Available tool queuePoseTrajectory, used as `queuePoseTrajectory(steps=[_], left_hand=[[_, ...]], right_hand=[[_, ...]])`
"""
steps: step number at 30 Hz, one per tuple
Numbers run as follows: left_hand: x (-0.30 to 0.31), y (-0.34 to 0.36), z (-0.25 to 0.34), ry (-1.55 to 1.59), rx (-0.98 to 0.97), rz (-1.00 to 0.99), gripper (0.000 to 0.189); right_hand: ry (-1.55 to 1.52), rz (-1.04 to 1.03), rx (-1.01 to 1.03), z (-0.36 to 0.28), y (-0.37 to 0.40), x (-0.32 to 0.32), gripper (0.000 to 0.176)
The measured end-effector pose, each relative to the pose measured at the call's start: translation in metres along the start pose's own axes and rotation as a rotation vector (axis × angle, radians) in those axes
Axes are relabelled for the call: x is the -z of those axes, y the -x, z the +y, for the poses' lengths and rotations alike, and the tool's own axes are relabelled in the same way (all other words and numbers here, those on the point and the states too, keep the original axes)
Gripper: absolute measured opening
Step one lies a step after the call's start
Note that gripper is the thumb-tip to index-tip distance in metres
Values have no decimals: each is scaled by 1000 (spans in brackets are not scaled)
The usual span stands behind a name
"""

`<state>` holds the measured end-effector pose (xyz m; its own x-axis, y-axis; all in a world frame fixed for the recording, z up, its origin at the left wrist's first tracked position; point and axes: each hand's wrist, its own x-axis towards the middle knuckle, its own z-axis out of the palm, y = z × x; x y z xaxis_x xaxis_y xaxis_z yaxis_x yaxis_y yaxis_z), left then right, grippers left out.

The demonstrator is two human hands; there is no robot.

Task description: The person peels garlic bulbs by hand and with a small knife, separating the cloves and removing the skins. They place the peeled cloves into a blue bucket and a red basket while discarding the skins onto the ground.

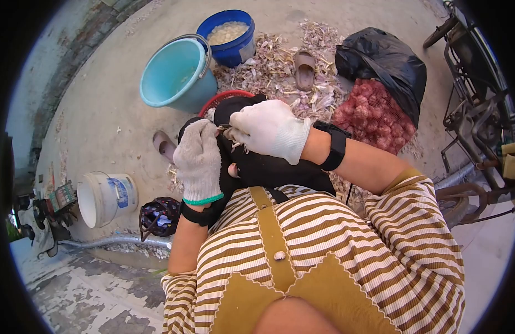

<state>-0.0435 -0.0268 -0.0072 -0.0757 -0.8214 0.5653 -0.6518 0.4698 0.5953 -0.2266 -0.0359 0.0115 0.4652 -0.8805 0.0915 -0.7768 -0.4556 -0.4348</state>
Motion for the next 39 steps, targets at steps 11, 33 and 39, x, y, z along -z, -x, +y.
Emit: queuePoseTrajectory(steps=[11, 33, 39], left_hand=[[20, -8, -15, 339, 332, -683, 27], [15, -11, 13, 1252, 975, -553, 28], [3, -1, 5, 1154, 948, -411, 25]], right_hand=[[-45, -309, 25, 8, -11, 23, 31], [114, -121, 9, 7, 3, 12, 23], [170, -109, 110, 1, 10, 13, 22]])
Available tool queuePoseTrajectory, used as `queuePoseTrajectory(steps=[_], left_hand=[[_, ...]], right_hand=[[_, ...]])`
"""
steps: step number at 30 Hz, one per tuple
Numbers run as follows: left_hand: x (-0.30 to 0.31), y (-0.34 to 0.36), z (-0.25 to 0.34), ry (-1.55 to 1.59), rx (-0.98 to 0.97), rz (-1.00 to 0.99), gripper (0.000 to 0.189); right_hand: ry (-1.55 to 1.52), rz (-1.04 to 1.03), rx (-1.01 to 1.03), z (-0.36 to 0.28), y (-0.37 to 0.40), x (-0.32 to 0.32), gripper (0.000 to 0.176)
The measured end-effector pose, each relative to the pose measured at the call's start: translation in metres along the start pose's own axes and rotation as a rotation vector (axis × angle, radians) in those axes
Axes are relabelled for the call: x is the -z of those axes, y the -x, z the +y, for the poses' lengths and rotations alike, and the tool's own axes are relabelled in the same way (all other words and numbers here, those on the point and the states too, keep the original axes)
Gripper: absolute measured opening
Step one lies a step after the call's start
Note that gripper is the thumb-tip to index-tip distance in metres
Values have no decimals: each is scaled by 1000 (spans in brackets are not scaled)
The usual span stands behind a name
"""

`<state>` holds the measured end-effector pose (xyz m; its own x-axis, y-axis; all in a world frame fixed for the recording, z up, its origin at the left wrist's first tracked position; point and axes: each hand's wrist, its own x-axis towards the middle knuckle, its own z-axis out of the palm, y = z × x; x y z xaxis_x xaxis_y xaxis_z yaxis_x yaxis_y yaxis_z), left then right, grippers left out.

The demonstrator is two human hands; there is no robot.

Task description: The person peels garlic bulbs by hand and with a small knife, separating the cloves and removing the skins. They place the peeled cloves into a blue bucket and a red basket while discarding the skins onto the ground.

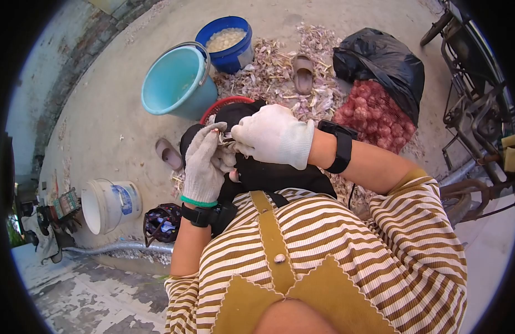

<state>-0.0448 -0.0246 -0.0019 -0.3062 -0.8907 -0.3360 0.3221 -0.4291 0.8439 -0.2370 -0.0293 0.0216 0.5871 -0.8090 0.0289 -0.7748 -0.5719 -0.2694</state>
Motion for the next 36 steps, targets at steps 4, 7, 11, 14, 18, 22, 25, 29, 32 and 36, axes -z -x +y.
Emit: queuePoseTrajectory(steps=[4, 7, 11, 14, 18, 22, 25, 29, 32, 36], left_hand=[[3, -4, -5, 121, -72, 67, 26], [-3, 3, 3, 112, -91, 45, 27], [-6, 5, 1, 33, -87, -39, 29], [-6, 4, 2, 23, -69, -14, 29], [-3, 5, 2, 52, -104, 60, 28], [-9, 11, 8, -215, -134, 83, 27], [-21, 19, 12, -418, -115, 76, 26], [-24, 19, 7, -417, -233, 71, 28], [-27, 20, 3, -427, -255, 117, 29], [-27, 21, 4, -381, -233, 70, 35]], right_hand=[[-85, -111, 21, -2, 3, -6, 29], [-272, -111, -155, 12, 13, -2, 31], [-437, -26, -288, 34, 22, -9, 32], [-426, -116, -329, 36, 24, -5, 31], [-578, -71, -351, 45, 24, -15, 31], [-1313, -25, -600, 40, 18, 0, 34], [-1583, -9, -523, 15, 12, 4, 36], [-1585, -47, -479, -6, 4, -5, 29], [-1675, -11, -419, -9, 0, -9, 25], [-1977, -159, -376, 5, -1, -14, 22]])
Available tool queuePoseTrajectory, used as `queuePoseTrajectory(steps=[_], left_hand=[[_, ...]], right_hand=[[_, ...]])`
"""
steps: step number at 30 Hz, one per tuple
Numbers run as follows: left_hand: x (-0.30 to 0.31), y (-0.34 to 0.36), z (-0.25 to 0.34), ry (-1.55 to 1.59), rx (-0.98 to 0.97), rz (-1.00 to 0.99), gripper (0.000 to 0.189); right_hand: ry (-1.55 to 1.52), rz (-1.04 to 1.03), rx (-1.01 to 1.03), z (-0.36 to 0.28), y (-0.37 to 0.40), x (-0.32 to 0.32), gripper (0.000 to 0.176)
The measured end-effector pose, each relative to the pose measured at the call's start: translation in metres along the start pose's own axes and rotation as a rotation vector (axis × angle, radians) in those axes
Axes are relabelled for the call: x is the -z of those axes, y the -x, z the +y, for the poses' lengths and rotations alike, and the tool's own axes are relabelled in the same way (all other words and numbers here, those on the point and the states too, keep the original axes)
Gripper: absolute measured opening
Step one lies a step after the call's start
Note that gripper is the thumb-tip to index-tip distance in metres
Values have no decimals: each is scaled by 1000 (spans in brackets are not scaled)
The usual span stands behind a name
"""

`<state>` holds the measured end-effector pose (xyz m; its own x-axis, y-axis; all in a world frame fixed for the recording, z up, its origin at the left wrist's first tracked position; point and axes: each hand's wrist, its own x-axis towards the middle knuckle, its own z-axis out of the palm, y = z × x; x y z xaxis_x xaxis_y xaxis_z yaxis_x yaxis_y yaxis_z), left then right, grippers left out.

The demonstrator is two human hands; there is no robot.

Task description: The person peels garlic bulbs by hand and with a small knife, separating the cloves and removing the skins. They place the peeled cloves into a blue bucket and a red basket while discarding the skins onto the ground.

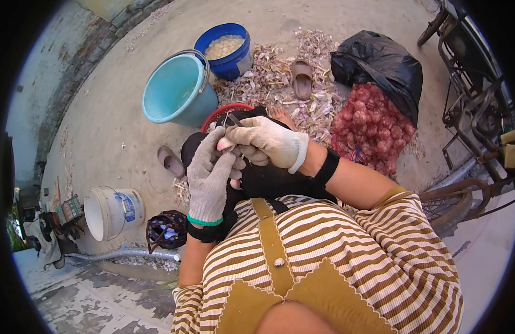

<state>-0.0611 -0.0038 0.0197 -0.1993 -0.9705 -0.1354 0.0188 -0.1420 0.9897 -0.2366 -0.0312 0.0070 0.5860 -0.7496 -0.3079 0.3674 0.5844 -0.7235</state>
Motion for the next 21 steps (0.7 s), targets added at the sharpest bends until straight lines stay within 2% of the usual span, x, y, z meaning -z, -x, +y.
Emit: queuePoseTrajectory(steps=[1, 3, 5, 7, 8, 11, 13, 15, 17, 18, 19, 20, 21], left_hand=[[1, 1, 1, 17, 13, -32, 37], [10, -1, -2, -39, 21, -43, 37], [15, -5, -12, -96, 30, -58, 36], [19, -9, -22, -314, -275, -4, 34], [23, -9, -24, -316, -272, -1, 34], [26, -7, -14, -281, -344, 66, 32], [25, -4, -10, -233, -178, 22, 30], [29, -6, -14, -299, -252, -37, 36], [30, -12, -17, -523, -494, -109, 44], [30, -14, -15, -520, -495, -109, 44], [29, -15, -13, -585, -581, -123, 47], [28, -15, -10, -652, -666, -137, 50], [29, -15, -9, -651, -663, -136, 50]], right_hand=[[2, -2, -3, 4, -1, 2, 22], [-195, -104, -35, 11, -3, 1, 18], [-228, -101, -78, 12, -3, -5, 17], [-117, -17, -46, 12, -3, -8, 16], [-33, 54, -76, 7, -1, -9, 18], [547, 294, -113, -9, 8, -5, 30], [563, 217, -130, -11, 15, 5, 35], [826, 110, 25, -17, 23, 3, 40], [912, 86, 0, -25, 24, -2, 34], [1126, 66, 72, -27, 23, -3, 32], [1337, 43, 145, -29, 22, -6, 30], [1367, 49, 88, -33, 23, -12, 28], [1366, 47, 86, -33, 22, -12, 28]])
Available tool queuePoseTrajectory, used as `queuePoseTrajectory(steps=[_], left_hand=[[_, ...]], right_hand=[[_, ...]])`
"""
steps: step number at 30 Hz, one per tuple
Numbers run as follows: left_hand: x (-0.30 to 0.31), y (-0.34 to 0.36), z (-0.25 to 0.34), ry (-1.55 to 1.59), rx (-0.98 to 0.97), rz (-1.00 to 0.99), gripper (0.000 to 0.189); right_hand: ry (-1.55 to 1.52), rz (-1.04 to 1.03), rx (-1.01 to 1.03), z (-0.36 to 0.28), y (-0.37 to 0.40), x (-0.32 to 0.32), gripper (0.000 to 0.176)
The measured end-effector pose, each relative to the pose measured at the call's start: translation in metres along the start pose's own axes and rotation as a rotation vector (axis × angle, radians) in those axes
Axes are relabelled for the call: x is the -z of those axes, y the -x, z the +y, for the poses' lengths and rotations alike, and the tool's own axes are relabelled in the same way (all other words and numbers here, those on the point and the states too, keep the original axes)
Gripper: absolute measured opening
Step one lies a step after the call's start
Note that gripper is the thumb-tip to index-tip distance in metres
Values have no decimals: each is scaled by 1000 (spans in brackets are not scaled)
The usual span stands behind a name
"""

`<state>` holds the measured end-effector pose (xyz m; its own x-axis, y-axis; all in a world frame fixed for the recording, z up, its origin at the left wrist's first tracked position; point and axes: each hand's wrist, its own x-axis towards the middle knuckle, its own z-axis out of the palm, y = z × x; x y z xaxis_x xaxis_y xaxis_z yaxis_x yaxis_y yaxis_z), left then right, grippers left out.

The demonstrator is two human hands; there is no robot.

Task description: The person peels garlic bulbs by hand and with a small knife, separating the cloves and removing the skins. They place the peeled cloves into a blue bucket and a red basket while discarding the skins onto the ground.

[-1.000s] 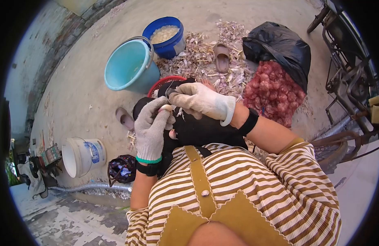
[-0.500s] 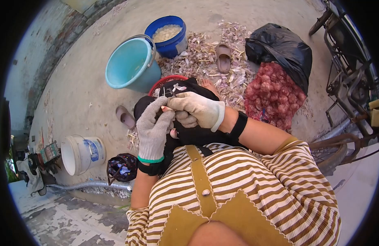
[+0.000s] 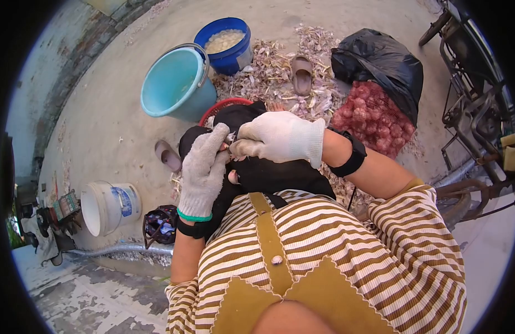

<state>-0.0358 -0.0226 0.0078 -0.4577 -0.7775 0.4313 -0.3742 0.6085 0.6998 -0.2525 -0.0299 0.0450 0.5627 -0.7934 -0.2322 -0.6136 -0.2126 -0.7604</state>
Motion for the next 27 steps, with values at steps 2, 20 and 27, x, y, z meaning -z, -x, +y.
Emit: queuePoseTrajectory(steps=[2, 20, 27], left_hand=[[4, 0, 0, -9, -19, -56, 49], [16, 1, 9, 87, 59, -250, 43], [19, 4, 29, 774, 723, -240, 32]], right_hand=[[98, -19, 17, 1, -1, -1, 27], [32, -144, 9, -1, 3, 11, 30], [-465, -259, -80, 8, 3, 14, 33]])
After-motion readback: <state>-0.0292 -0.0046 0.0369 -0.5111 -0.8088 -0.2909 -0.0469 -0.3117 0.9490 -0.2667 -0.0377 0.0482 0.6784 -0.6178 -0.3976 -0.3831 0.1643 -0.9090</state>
